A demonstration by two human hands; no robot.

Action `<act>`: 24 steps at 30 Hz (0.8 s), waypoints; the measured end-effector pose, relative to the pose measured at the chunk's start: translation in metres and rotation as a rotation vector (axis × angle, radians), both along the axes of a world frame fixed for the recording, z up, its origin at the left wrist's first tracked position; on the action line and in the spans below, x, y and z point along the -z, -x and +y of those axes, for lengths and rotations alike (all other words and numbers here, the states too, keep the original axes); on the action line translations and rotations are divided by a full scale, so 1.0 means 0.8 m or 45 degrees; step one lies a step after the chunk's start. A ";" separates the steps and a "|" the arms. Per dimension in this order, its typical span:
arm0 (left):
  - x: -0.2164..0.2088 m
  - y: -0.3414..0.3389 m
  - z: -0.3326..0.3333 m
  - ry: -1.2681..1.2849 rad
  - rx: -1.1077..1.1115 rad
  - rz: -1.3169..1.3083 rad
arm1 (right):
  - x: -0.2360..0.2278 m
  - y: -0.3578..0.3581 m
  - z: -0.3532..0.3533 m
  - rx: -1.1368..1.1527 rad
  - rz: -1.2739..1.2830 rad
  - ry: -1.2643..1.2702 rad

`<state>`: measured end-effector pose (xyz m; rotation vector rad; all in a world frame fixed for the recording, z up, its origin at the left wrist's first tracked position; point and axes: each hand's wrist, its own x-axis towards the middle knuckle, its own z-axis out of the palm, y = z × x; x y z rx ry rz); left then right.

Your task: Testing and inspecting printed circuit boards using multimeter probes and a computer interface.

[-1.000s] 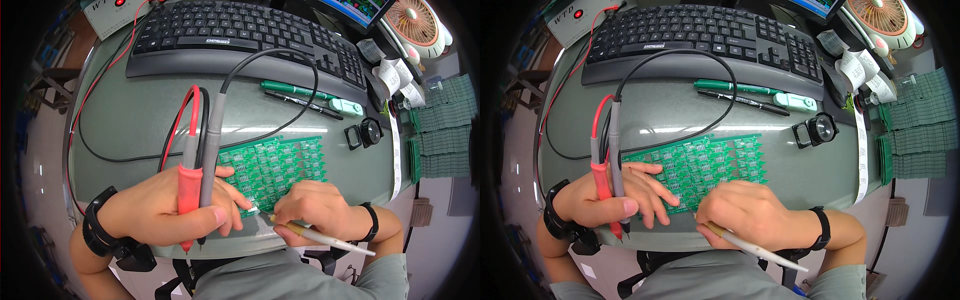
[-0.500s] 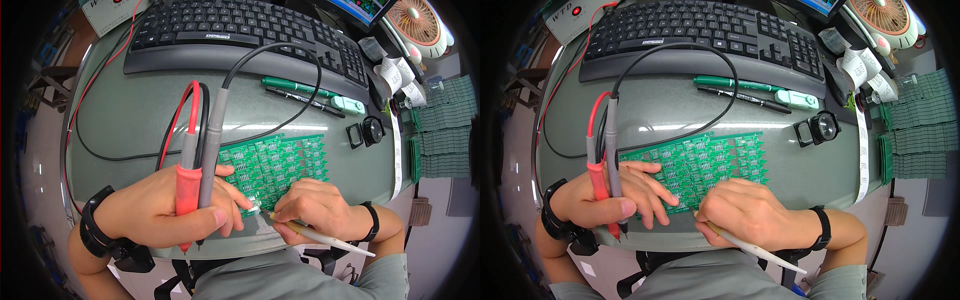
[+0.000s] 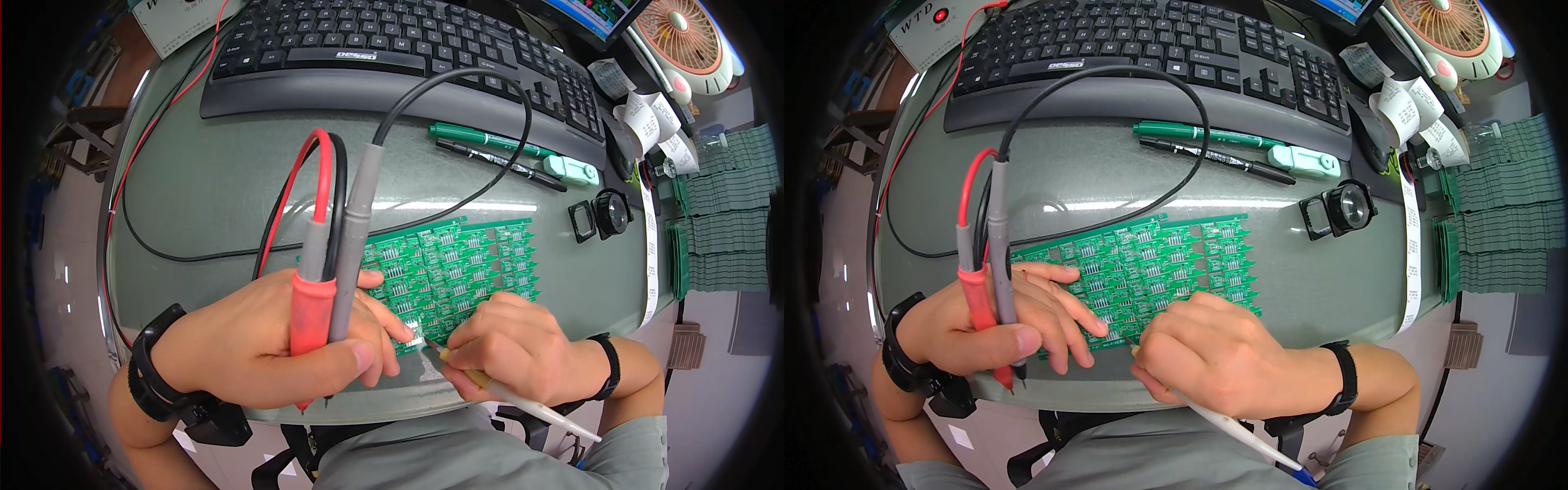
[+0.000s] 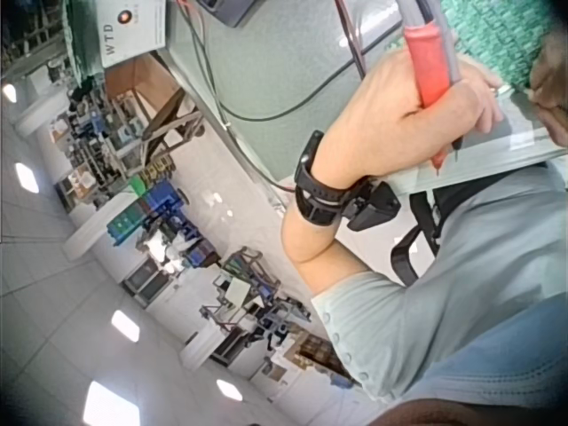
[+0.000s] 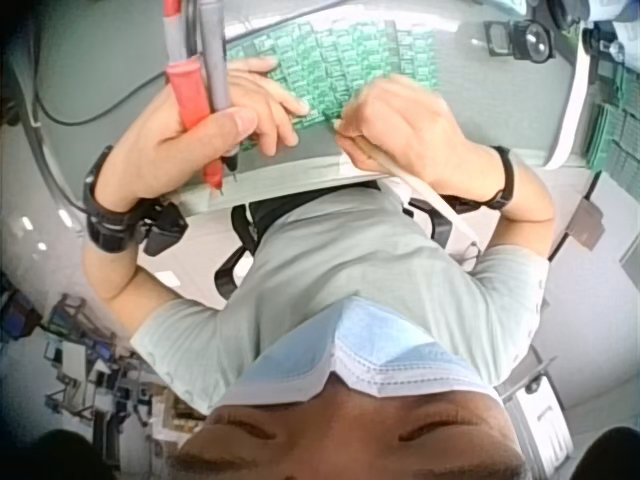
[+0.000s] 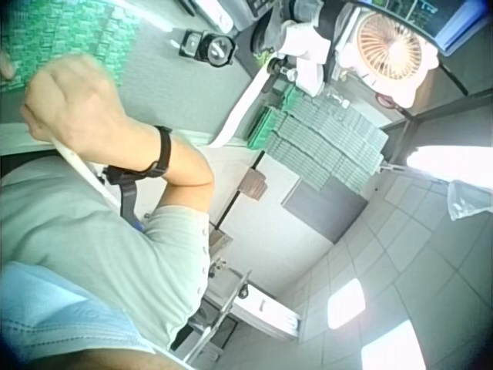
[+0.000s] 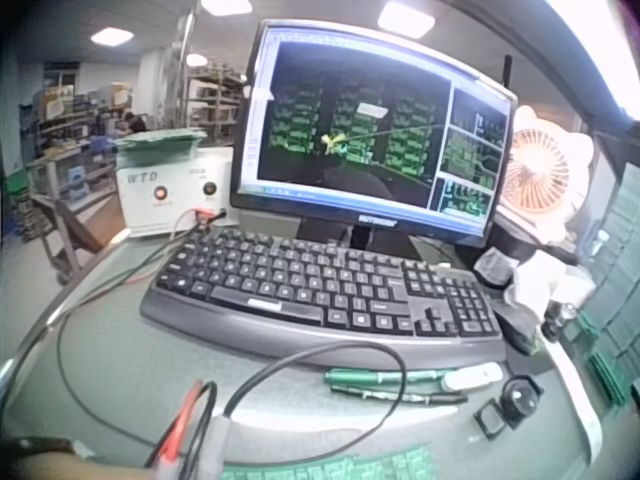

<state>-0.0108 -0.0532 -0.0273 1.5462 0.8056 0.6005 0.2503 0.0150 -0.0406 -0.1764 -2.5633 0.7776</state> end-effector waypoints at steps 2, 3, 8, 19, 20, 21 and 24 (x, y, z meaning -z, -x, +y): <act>0.000 -0.001 0.001 0.008 0.005 0.006 | 0.001 0.000 -0.002 0.001 0.019 -0.061; 0.000 -0.001 0.001 0.006 0.006 0.006 | 0.002 -0.001 -0.003 0.008 0.026 -0.087; 0.001 -0.001 0.001 0.020 -0.017 -0.007 | 0.002 0.000 -0.002 0.012 0.049 -0.066; 0.007 -0.006 -0.003 -0.033 -0.131 -0.131 | -0.005 0.000 0.004 -0.019 -0.011 0.138; 0.007 -0.006 -0.003 -0.039 -0.129 -0.132 | -0.004 0.000 0.005 -0.021 -0.011 0.139; 0.007 -0.006 -0.003 -0.037 -0.131 -0.132 | -0.004 0.000 0.005 -0.018 -0.007 0.148; 0.007 -0.006 -0.004 -0.033 -0.143 -0.130 | -0.003 0.000 0.004 -0.013 -0.003 0.159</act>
